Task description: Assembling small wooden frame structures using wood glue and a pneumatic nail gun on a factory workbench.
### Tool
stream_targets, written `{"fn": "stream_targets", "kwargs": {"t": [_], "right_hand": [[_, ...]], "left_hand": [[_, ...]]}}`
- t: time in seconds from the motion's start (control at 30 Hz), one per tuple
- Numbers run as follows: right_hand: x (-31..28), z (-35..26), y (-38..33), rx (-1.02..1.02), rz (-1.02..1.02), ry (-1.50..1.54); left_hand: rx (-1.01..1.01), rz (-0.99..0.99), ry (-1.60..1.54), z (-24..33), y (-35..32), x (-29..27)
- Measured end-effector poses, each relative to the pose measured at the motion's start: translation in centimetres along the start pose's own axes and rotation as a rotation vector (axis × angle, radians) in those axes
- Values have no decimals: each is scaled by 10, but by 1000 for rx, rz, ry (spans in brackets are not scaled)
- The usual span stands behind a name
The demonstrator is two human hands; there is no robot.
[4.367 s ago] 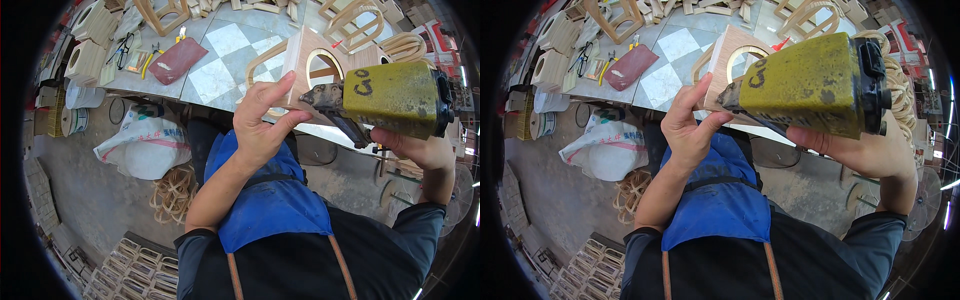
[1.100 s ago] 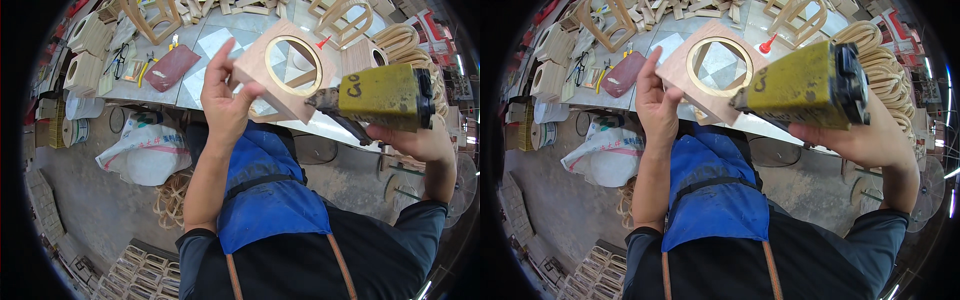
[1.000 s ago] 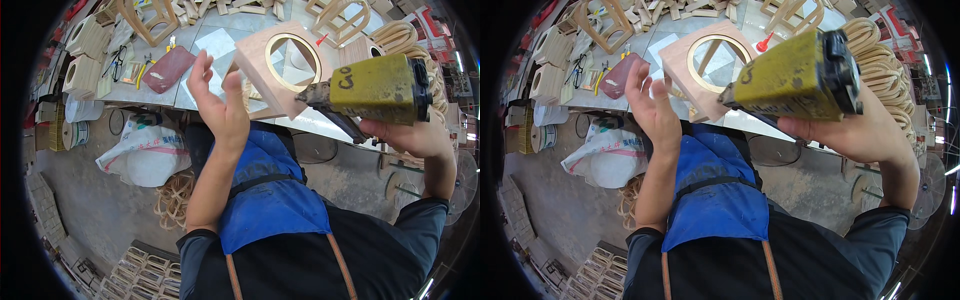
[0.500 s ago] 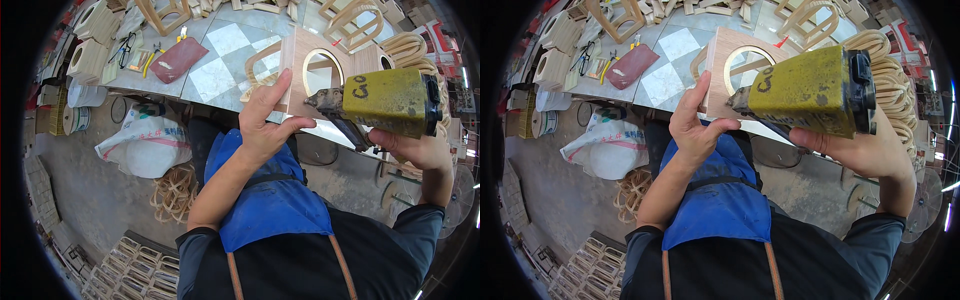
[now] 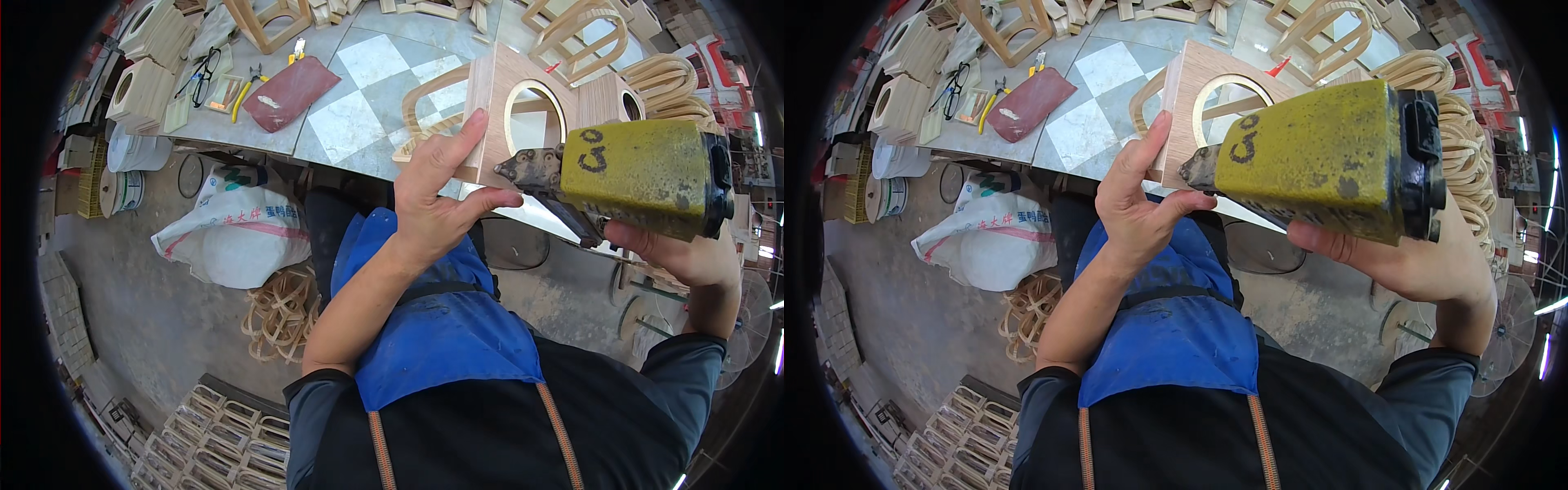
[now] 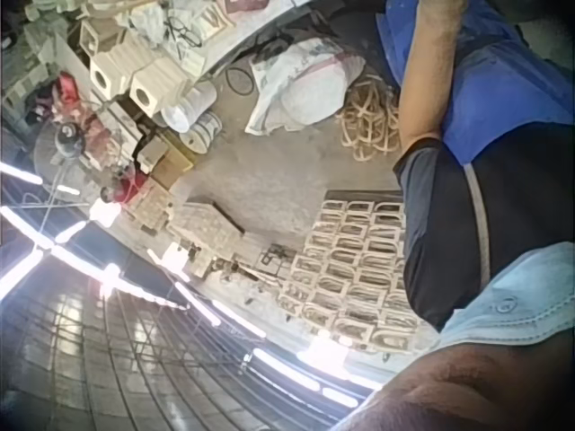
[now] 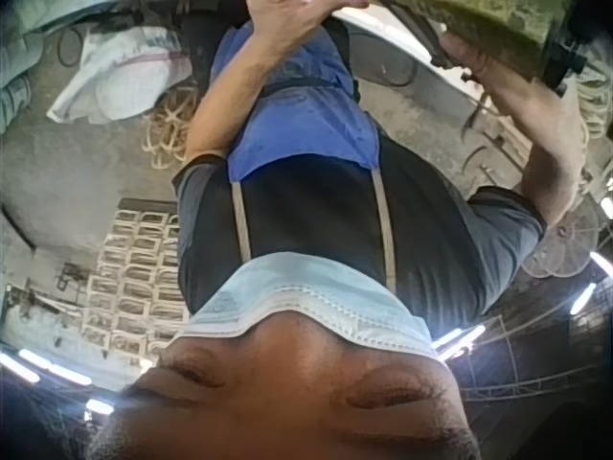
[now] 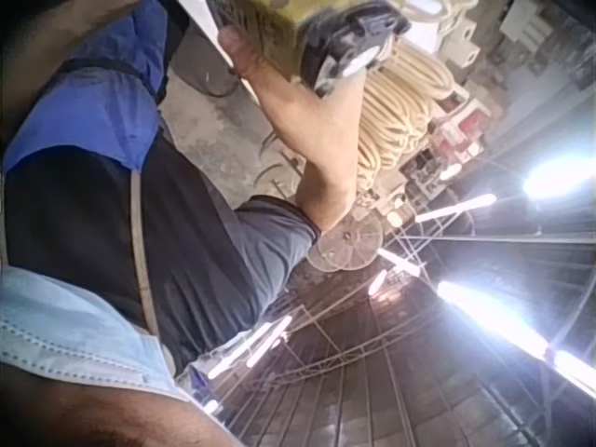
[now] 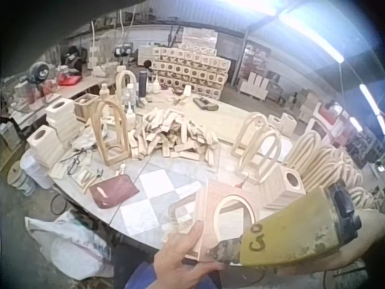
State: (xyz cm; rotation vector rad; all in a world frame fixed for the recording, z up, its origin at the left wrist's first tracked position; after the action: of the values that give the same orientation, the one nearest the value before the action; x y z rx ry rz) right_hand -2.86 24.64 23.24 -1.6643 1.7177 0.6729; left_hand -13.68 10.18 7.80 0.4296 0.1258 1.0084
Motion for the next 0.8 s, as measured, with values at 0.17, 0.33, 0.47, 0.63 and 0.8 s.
{"fn": "stream_targets", "kwargs": {"t": [0.17,0.33,0.47,0.63,0.8], "right_hand": [[3,4,2,56,-56,-9],[2,2,0,-8,-77,-46],[22,-21,-13,-401,-347,-660],[3,-1,-30,-230,-125,-357],[3,72,-70,-52,141,-140]], "left_hand": [[-17,37,-17,2,1,-1],[25,18,-1,2,0,3],[76,20,22,6,-2,4],[118,-6,175,18,4,6],[240,-21,392,46,2,-1]]}}
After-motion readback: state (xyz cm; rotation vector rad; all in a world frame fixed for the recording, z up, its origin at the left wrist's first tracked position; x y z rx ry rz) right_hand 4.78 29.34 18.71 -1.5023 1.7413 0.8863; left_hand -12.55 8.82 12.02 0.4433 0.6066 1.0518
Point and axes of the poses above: each hand's wrist, its own y-axis towards the middle knuckle, its own x-axis out of the palm, z = x × y, the point moved 10 cm from there along y, towards the middle knuckle, and after that the axes turned 10 degrees about -x, right-handed, at the moved point
